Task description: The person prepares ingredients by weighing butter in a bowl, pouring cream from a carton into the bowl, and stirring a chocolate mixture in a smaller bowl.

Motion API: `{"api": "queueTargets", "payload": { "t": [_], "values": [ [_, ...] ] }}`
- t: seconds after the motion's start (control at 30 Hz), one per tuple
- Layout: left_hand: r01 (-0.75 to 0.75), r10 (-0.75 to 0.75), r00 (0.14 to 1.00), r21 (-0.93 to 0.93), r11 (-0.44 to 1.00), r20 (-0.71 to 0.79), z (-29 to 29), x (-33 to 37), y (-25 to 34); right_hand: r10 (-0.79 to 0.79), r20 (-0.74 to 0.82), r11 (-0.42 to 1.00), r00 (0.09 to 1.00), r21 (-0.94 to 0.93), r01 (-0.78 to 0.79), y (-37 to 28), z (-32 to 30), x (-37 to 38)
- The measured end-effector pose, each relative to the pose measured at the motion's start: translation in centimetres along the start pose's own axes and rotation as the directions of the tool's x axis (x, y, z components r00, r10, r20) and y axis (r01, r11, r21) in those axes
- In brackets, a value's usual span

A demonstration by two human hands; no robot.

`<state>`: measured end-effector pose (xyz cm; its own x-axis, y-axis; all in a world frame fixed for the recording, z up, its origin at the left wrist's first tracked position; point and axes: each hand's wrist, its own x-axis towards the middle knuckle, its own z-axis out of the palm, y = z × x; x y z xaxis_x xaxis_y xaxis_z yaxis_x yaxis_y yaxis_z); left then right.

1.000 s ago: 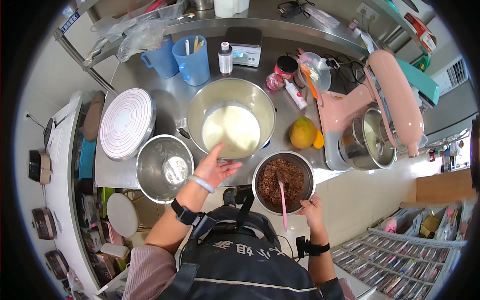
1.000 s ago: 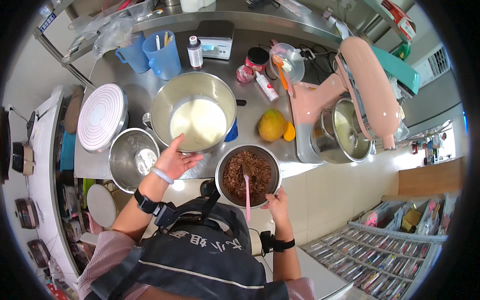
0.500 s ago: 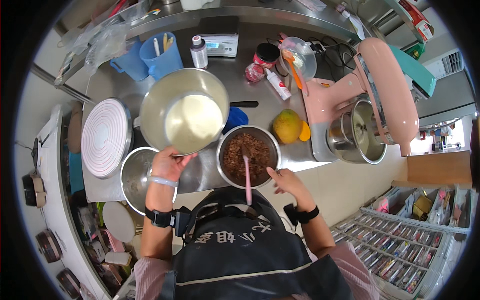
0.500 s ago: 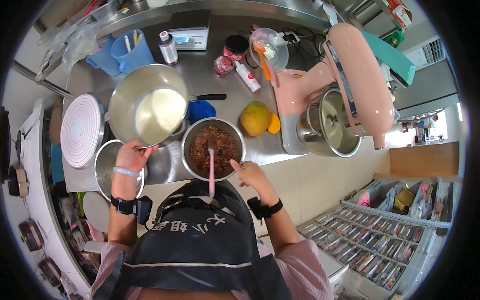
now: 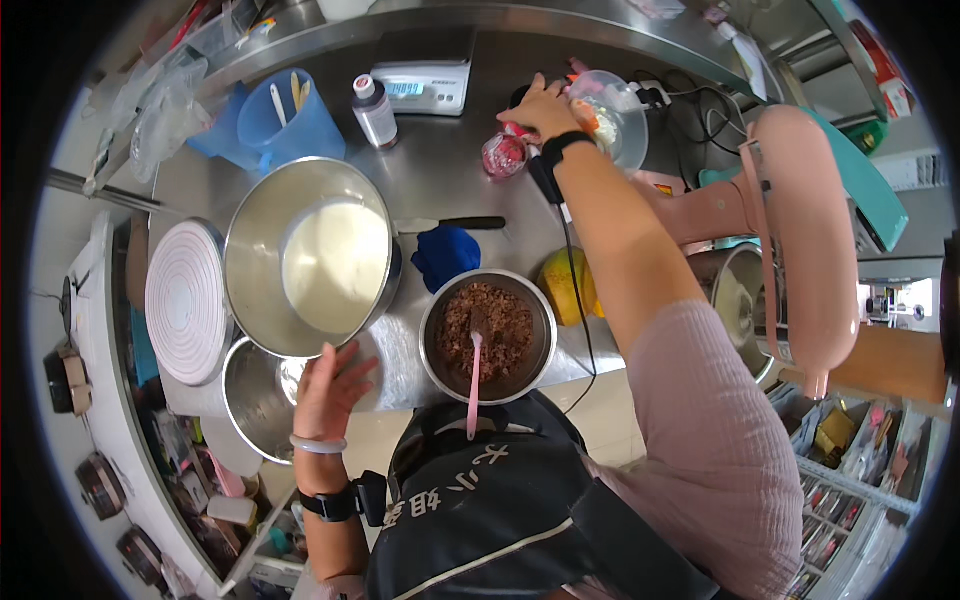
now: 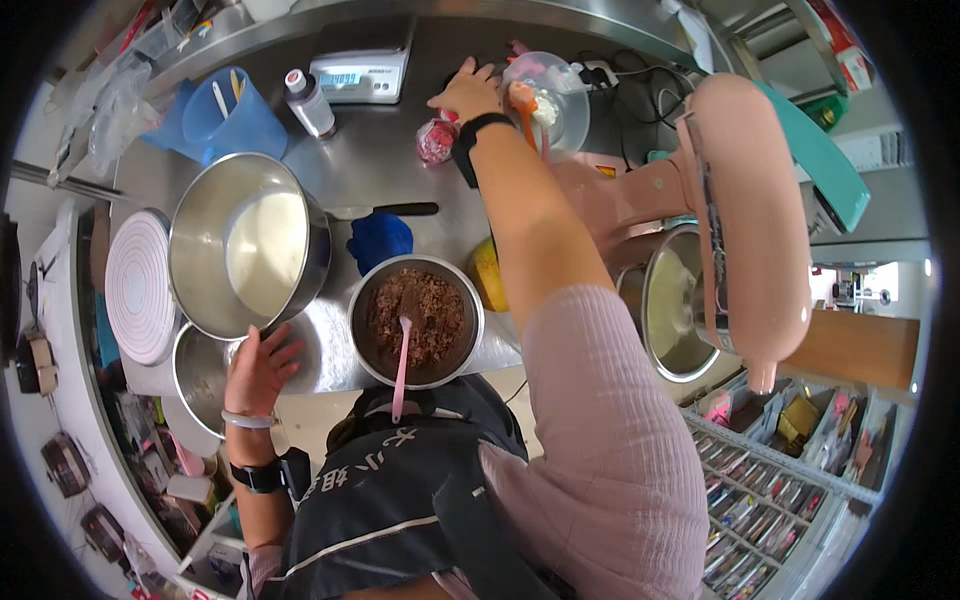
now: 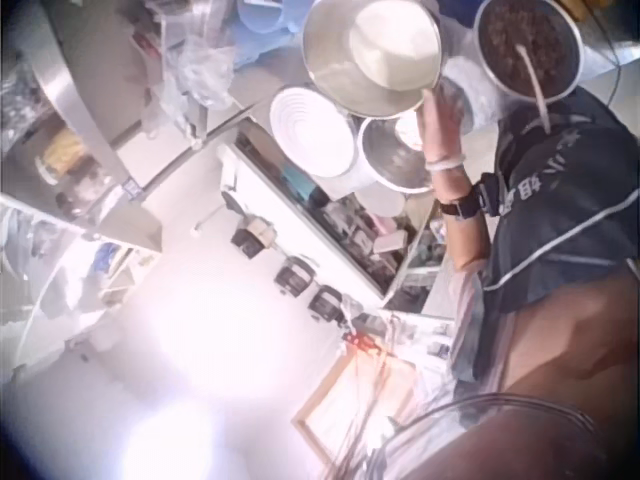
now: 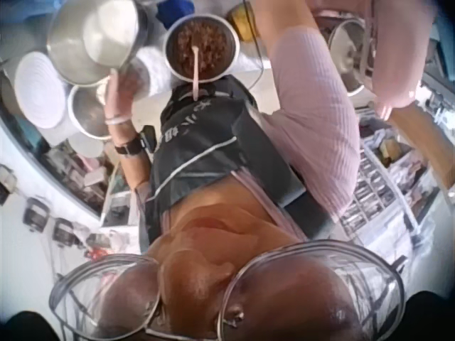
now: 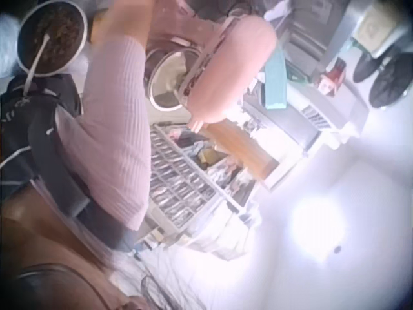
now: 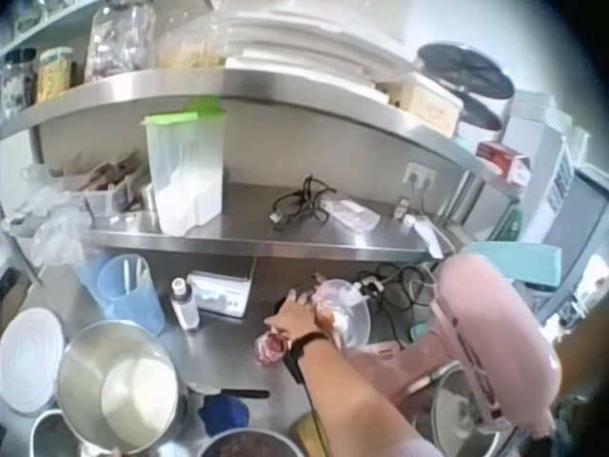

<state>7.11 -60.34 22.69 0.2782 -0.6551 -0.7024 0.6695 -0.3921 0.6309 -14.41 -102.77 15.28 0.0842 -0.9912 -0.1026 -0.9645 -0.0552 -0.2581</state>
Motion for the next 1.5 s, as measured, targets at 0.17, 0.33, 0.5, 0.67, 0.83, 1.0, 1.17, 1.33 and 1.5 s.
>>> {"api": "queueTargets", "payload": {
  "t": [0.17, 0.33, 0.5, 0.67, 0.83, 1.0, 1.17, 1.33, 1.5],
  "values": [
    [0.003, -0.08, 0.988, 0.494, 0.87, 0.135, -1.2, 0.1, -3.5, 0.077, 0.112, 0.984, 0.991, -0.167, -0.057, -1.0, 0.8, 0.3],
    [-0.048, -0.171, 0.942, 0.62, 0.783, 0.29, 2.3, -0.1, -1.8, -0.076, -0.226, 0.996, 0.971, -0.055, 0.065, -2.8, -4.8, -4.9],
    [-0.491, 0.258, 0.78, 0.304, 0.816, 0.57, 5.6, -1.0, -1.4, -0.326, -0.293, 0.861, 0.899, 0.301, 0.41, -1.5, -11.6, -20.3],
    [-0.263, 0.241, 0.678, -0.076, 0.962, 0.694, 7.5, -2.3, -2.1, -0.462, 0.213, 0.556, 0.861, 0.826, 0.095, -1.6, -9.0, -34.3],
    [0.113, -0.053, 0.739, -0.046, 0.993, 0.671, 5.4, -1.4, -4.9, -0.537, -0.094, 0.6, 0.838, 0.657, 0.457, -0.7, -9.3, -40.3],
    [0.451, -0.422, 0.642, 0.13, 0.883, 0.64, 2.2, -2.5, -4.8, -0.879, -0.183, 0.393, 0.44, 0.244, 0.887, 0.8, -10.5, -43.7],
    [0.443, -0.566, 0.459, 0.376, 0.814, 0.685, 1.7, -4.0, -5.5, -0.897, -0.378, 0.232, 0.228, 0.034, 0.972, 2.1, -7.4, -46.5],
    [0.338, -0.402, 0.623, 0.233, 0.912, 0.671, 0.8, -5.1, -4.8, -0.814, -0.127, 0.452, 0.567, 0.473, 0.756, 0.5, -9.9, -45.8],
    [0.151, -0.263, 0.599, 0.216, 0.965, 0.756, 0.9, -4.6, -4.6, -0.64, 0.089, 0.62, 0.763, 0.647, 0.444, -0.4, -8.9, -46.6]
  ]
}}
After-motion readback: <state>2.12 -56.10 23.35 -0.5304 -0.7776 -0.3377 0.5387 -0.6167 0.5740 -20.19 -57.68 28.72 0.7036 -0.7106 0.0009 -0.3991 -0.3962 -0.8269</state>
